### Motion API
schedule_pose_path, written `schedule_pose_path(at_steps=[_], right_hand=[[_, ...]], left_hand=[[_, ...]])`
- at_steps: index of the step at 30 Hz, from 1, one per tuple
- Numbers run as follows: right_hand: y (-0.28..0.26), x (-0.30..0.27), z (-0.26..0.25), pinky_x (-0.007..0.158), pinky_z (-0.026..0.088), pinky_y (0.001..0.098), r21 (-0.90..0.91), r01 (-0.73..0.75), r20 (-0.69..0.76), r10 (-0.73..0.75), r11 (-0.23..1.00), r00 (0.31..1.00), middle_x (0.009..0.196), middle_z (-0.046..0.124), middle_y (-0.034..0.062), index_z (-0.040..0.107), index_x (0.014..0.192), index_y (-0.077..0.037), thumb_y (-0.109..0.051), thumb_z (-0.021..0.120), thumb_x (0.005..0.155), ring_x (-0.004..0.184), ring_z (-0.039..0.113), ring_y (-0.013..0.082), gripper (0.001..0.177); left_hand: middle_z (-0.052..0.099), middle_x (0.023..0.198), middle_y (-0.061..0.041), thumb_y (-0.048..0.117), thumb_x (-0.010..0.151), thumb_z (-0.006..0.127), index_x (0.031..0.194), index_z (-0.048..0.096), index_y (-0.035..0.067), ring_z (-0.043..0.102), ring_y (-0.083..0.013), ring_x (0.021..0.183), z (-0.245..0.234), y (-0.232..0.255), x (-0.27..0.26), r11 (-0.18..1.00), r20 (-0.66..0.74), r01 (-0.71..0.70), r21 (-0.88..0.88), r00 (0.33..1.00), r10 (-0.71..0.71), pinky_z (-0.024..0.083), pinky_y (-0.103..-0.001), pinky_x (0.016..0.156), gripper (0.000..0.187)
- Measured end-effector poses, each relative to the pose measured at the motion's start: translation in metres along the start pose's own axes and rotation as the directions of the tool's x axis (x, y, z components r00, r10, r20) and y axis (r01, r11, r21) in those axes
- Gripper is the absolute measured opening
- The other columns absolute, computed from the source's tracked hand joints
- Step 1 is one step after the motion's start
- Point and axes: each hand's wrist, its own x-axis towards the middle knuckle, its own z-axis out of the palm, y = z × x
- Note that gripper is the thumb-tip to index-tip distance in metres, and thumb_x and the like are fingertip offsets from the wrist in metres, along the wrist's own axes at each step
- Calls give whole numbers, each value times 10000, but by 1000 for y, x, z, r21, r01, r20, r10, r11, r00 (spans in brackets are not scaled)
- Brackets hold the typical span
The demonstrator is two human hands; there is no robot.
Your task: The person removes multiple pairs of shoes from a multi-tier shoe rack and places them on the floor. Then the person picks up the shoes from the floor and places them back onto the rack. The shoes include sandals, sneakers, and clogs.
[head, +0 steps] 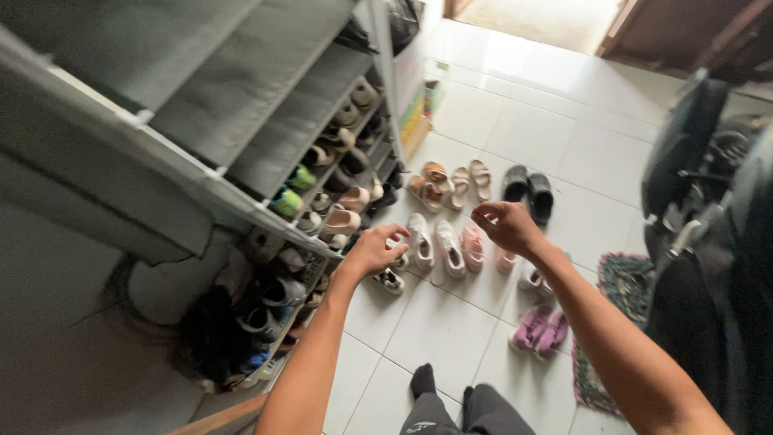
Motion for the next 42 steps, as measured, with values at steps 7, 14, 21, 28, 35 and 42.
schedule_pose_path(at_steps=[7, 14, 21, 28, 35, 42], right_hand=[[-67, 76, 23, 825, 602, 360, 46, 100, 210, -107, 994, 972, 1062, 792, 116, 756, 1131, -101, -250, 654, 978, 981, 768, 225, 236], [-83, 171, 49, 876, 612, 362, 145, 69, 318, -112, 987, 941, 1182, 760, 91, 671, 1278, -116, -315, 658, 974, 1074, 743, 221, 363], [-63, 262, 88, 933, 585, 368, 196, 210, 459, -279, 958, 843, 1209, 752, 93, 646, 1289, -86, -324, 693, 948, 1110, 725, 239, 419], [-27, 329, 150, 867, 587, 356, 173, 264, 559, -315, 949, 767, 1157, 771, 90, 670, 1257, -61, -252, 725, 905, 1051, 759, 221, 404], [-40, 362, 237, 847, 601, 351, 114, 400, 659, -370, 910, 654, 1119, 803, 89, 726, 1190, -118, -224, 717, 897, 1026, 778, 227, 311], [-69, 383, 344, 823, 583, 454, 186, 643, 536, -625, 743, 568, 1183, 662, 281, 611, 1277, 4, -83, 726, 800, 1004, 680, 431, 499]], left_hand=[[773, 1026, -117, 284, 854, 757, 1165, 737, 148, 757, -238, 929, -77, -50, -18, 1000, -176, 19, -18, 984, -22, 595, -370, 838, 340], [772, 959, -85, 256, 858, 745, 1161, 733, 144, 760, -182, 907, -91, -88, 20, 981, -308, 74, -180, 943, -128, 597, -339, 839, 323], [761, 964, -64, 241, 893, 727, 1115, 734, 116, 733, -173, 846, -67, -120, 58, 928, -498, 145, -344, 810, -311, 582, -327, 785, 254], [724, 1105, -103, 183, 904, 705, 1100, 698, 86, 746, -237, 873, -32, -142, 97, 879, -670, 218, -424, 578, -466, 596, -359, 782, 218], [676, 1132, -125, 124, 872, 713, 1092, 672, 88, 680, -345, 1036, -34, -168, 102, 864, -804, 401, -305, 378, -459, 548, -422, 865, 227], [560, 1406, -189, 13, 867, 641, 1392, 506, 26, 663, -368, 1109, -41, -248, 118, 865, -856, 463, -193, 352, -379, 596, -412, 807, 542]])
